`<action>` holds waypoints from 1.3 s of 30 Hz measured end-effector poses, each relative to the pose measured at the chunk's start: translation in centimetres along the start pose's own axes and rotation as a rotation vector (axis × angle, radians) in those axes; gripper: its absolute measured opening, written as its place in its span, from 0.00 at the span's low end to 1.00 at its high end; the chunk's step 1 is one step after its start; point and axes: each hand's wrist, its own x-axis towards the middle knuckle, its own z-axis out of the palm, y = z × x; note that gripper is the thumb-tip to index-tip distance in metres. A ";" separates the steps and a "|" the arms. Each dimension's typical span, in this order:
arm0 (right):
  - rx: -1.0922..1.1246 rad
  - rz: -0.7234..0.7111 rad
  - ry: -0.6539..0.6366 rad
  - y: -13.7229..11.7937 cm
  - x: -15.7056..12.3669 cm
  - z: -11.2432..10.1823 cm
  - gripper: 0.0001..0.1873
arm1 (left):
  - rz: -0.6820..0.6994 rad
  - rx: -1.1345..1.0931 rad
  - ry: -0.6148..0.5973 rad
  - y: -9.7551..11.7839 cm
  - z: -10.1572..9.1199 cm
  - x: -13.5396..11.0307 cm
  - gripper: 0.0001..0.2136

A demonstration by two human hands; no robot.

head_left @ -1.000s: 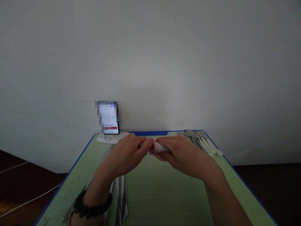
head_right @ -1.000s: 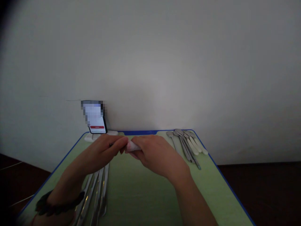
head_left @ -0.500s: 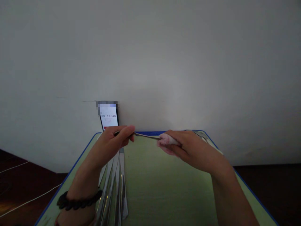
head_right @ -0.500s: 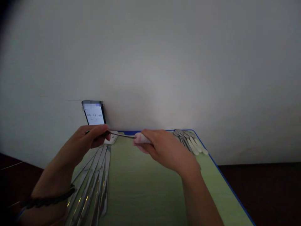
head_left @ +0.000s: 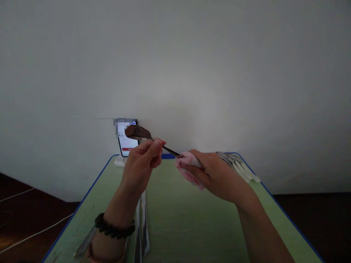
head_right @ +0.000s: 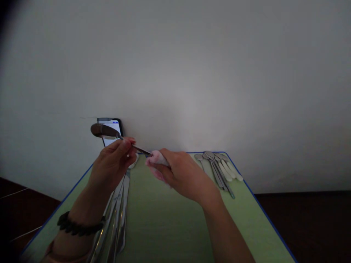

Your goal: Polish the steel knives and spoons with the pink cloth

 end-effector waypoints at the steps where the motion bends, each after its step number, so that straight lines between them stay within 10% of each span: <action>1: 0.008 0.011 0.002 0.1 -0.1 -0.3 0.15 | 0.008 -0.061 0.025 0.0 -0.1 0.1 0.09; 5: 0.144 0.048 0.120 1.0 -0.3 -1.1 0.15 | 0.020 -0.145 0.121 0.3 -1.1 0.6 0.08; 10: 0.666 0.070 0.406 2.2 1.0 0.2 0.20 | -0.013 0.077 -0.090 1.1 -1.4 -0.1 0.09; 18: 1.445 0.235 0.355 2.3 2.5 1.8 0.08 | -0.077 0.517 -0.301 1.5 0.1 -1.5 0.11; 39: 1.579 0.235 0.356 1.0 2.6 2.6 0.13 | -0.117 0.961 -0.396 0.2 0.0 -1.1 0.16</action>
